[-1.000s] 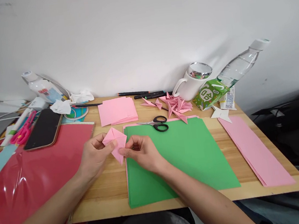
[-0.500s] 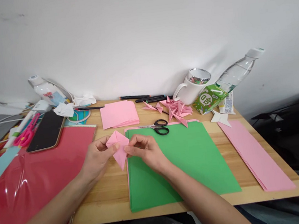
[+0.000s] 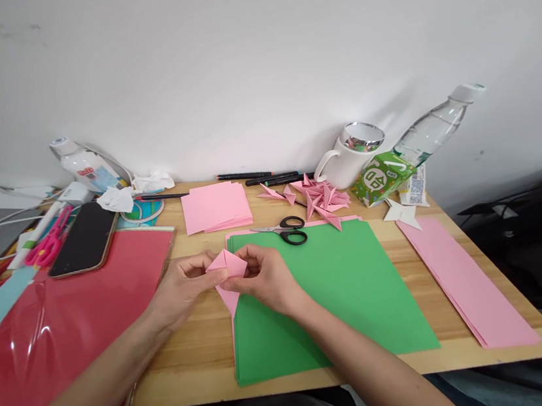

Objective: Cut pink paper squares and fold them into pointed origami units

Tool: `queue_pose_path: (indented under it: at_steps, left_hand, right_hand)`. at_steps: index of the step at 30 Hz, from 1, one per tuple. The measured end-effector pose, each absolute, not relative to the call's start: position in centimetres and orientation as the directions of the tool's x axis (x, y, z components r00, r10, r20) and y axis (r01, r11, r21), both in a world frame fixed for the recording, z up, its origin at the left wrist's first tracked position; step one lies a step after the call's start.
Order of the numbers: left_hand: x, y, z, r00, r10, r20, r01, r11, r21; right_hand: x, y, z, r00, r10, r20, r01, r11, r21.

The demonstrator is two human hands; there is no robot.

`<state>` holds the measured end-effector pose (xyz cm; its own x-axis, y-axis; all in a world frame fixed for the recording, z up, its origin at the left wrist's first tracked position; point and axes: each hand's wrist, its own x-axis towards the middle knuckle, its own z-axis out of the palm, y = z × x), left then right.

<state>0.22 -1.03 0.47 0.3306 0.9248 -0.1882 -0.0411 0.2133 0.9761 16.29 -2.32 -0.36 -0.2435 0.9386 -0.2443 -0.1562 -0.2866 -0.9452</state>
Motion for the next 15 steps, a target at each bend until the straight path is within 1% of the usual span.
queue_pose_path:
  at_steps: [5,7,12,15]
  left_hand:
    - [0.2,-0.9,0.4,0.376,0.884,-0.279,0.001,0.301,0.954]
    - [0.3,-0.8,0.6,0.386,0.877,-0.286,-0.002,0.311,0.95]
    - [0.2,-0.7,1.0,0.358,0.922,-0.149,-0.023,0.168,0.985]
    - [0.2,-0.9,0.8,0.321,0.941,-0.108,-0.003,0.115,0.993]
  right_hand:
    - [17.0,-2.1,0.2,-0.235,0.935,-0.266,-0.15,-0.306,-0.94]
    - [17.3,-2.0,0.3,-0.221,0.939,-0.265,-0.167,-0.304,-0.938]
    - [17.6,-1.9,0.5,-0.219,0.943,-0.249,-0.174,-0.289,-0.941]
    - [17.4,-2.0,0.4,-0.221,0.944,-0.244,-0.177,-0.285,-0.942]
